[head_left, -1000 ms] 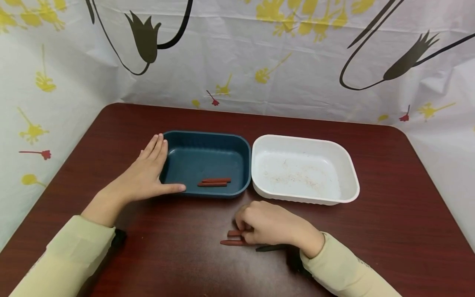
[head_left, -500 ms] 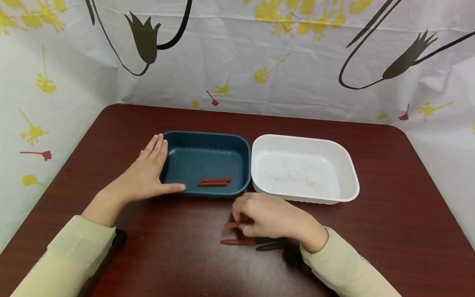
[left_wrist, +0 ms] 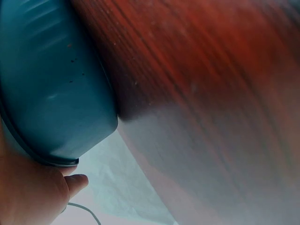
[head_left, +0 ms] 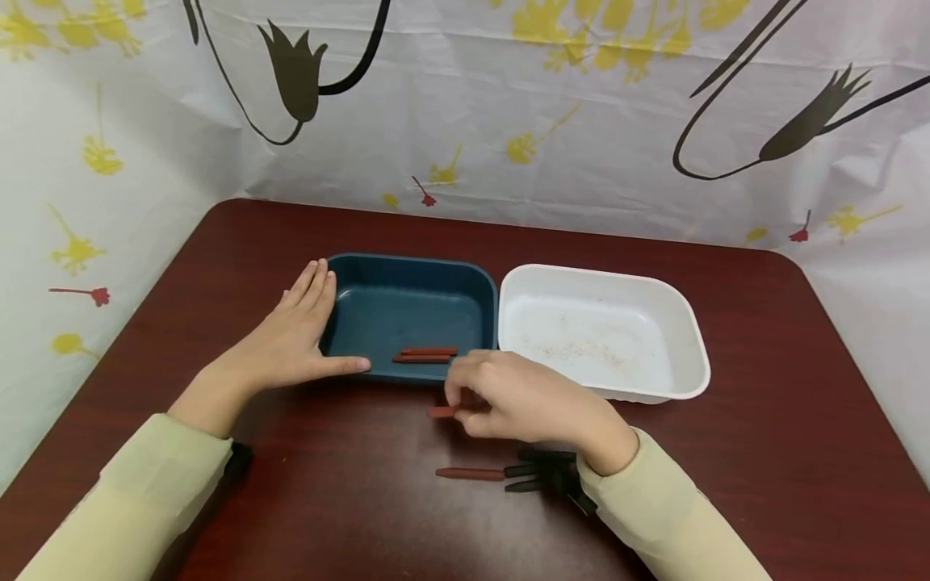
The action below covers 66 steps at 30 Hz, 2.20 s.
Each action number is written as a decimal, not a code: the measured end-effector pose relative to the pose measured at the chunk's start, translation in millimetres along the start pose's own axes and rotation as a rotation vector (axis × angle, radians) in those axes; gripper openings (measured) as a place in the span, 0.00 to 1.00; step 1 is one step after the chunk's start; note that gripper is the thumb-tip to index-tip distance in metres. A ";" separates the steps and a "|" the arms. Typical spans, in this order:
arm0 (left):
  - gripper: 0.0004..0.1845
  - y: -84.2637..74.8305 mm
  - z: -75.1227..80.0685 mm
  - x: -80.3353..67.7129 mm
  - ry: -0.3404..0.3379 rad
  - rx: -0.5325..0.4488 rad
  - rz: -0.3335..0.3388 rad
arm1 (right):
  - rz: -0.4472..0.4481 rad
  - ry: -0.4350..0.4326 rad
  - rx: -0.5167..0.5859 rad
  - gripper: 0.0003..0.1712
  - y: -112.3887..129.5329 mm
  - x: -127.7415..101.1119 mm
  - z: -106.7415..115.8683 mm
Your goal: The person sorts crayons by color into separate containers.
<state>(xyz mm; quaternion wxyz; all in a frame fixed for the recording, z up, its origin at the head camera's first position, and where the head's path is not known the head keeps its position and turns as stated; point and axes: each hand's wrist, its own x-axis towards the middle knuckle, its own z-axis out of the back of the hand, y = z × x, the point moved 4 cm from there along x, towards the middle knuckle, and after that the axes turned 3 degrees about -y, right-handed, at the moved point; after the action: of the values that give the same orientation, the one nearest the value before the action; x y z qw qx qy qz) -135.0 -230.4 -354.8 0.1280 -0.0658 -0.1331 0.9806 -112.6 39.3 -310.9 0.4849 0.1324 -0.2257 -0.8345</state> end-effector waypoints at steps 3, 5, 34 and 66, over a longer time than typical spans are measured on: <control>0.71 1.4 -0.2 -0.2 0.003 0.006 0.009 | 0.014 -0.021 0.016 0.05 0.9 4.7 6.0; 0.71 1.5 -0.2 -0.1 0.001 0.008 0.009 | 0.022 -0.034 0.020 0.05 1.9 8.1 10.3; 0.71 2.0 0.4 1.1 -0.009 0.007 0.012 | -0.087 0.042 0.144 0.02 -38.8 60.5 1.1; 0.70 0.9 -0.4 0.9 -0.001 -0.005 0.004 | -0.142 0.110 -0.009 0.04 -48.3 71.0 -6.5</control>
<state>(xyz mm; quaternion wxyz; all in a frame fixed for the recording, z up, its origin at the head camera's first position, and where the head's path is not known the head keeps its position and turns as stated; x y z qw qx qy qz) -136.0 -230.9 -355.6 0.1257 -0.0660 -0.1356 0.9805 -181.1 -3.4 -341.1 0.4367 0.1913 -0.1851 -0.8593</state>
